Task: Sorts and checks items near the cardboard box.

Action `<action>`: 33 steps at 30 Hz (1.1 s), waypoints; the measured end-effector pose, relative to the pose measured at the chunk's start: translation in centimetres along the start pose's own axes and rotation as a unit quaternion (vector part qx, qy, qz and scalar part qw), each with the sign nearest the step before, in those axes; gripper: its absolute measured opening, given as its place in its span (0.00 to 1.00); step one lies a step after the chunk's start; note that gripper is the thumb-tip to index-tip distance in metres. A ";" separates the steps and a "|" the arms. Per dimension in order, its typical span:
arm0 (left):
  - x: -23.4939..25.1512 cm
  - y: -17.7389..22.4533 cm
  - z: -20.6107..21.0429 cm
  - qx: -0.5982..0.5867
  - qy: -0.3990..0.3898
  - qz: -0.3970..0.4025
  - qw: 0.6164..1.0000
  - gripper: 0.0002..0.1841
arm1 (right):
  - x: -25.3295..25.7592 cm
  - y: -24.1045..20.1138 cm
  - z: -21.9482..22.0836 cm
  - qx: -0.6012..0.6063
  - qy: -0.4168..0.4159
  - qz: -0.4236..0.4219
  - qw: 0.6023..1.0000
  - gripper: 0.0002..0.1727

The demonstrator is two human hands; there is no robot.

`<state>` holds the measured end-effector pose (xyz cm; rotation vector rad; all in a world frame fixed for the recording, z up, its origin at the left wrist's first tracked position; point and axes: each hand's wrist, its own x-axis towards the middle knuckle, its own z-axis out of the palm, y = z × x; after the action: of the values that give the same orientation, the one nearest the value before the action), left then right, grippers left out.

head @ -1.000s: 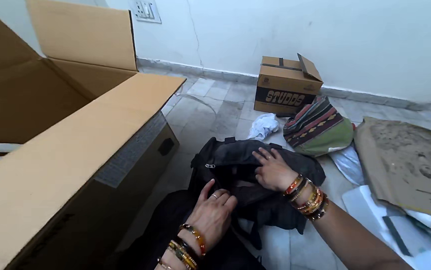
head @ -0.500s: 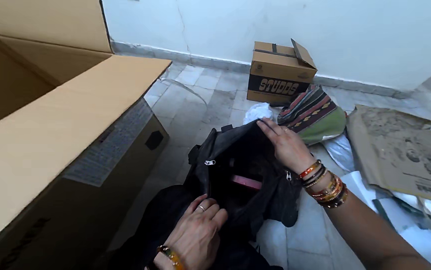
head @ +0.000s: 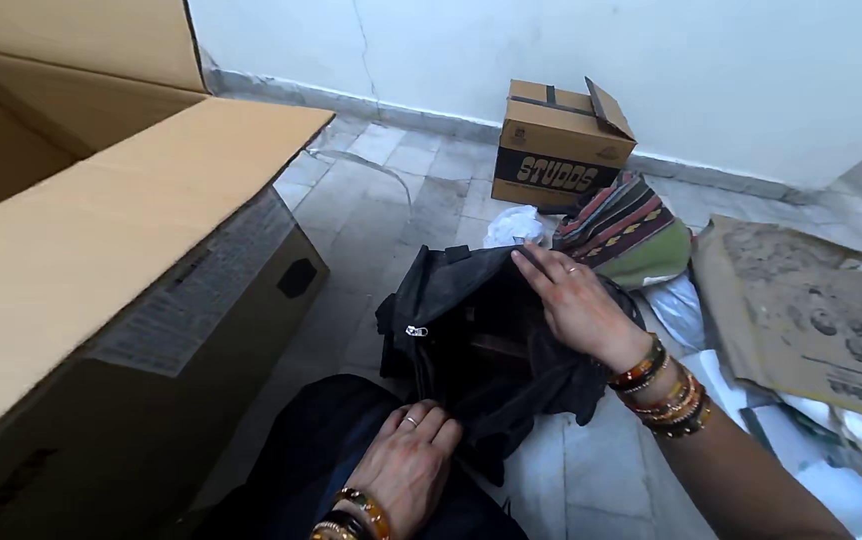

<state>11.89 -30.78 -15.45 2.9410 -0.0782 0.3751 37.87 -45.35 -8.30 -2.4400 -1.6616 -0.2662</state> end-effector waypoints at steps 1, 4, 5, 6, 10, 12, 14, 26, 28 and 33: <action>0.0 0.0 0.0 -0.004 0.003 -0.003 1.000 0.09 | -0.3 0.1 0.2 0.001 -0.004 0.004 1.000 0.43; 0.1 0.0 -0.1 -0.021 0.012 -0.013 1.000 0.09 | -0.5 -0.1 0.5 0.013 -0.004 0.008 1.000 0.43; 0.1 -0.1 0.0 -0.017 0.022 -0.017 0.999 0.10 | -0.3 -0.2 0.7 0.015 0.003 0.008 1.000 0.41; 0.2 -0.1 0.2 -0.013 0.035 -0.024 0.999 0.11 | 0.0 -0.1 1.0 0.016 0.014 0.008 1.000 0.39; 0.6 -0.3 0.3 -0.006 0.086 -0.076 0.993 0.14 | 1.0 -0.6 1.3 0.022 0.050 0.024 0.998 0.41; 0.9 -0.5 0.3 -0.009 0.098 -0.099 0.990 0.14 | 1.6 -0.5 1.8 0.025 0.059 0.030 0.997 0.41; 1.2 -0.6 0.2 -0.007 0.109 -0.111 0.988 0.14 | 2.0 -0.5 1.8 0.041 0.064 0.023 0.997 0.38; 1.6 -0.5 0.3 0.012 0.117 -0.129 0.985 0.16 | 2.5 -3.6 3.2 0.125 -0.338 -0.020 0.932 0.18; 1.6 -0.5 0.3 0.010 0.115 -0.131 0.985 0.15 | 4.9 -3.7 4.6 0.082 -0.444 0.017 0.892 0.19; 1.7 -0.4 0.5 0.005 0.094 -0.123 0.988 0.13 | 8.9 -5.4 8.1 0.084 -0.436 0.081 0.892 0.16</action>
<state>13.69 -30.50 -15.59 2.8622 0.3075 0.6112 36.47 -33.38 -13.73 -2.6936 -1.5929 1.1041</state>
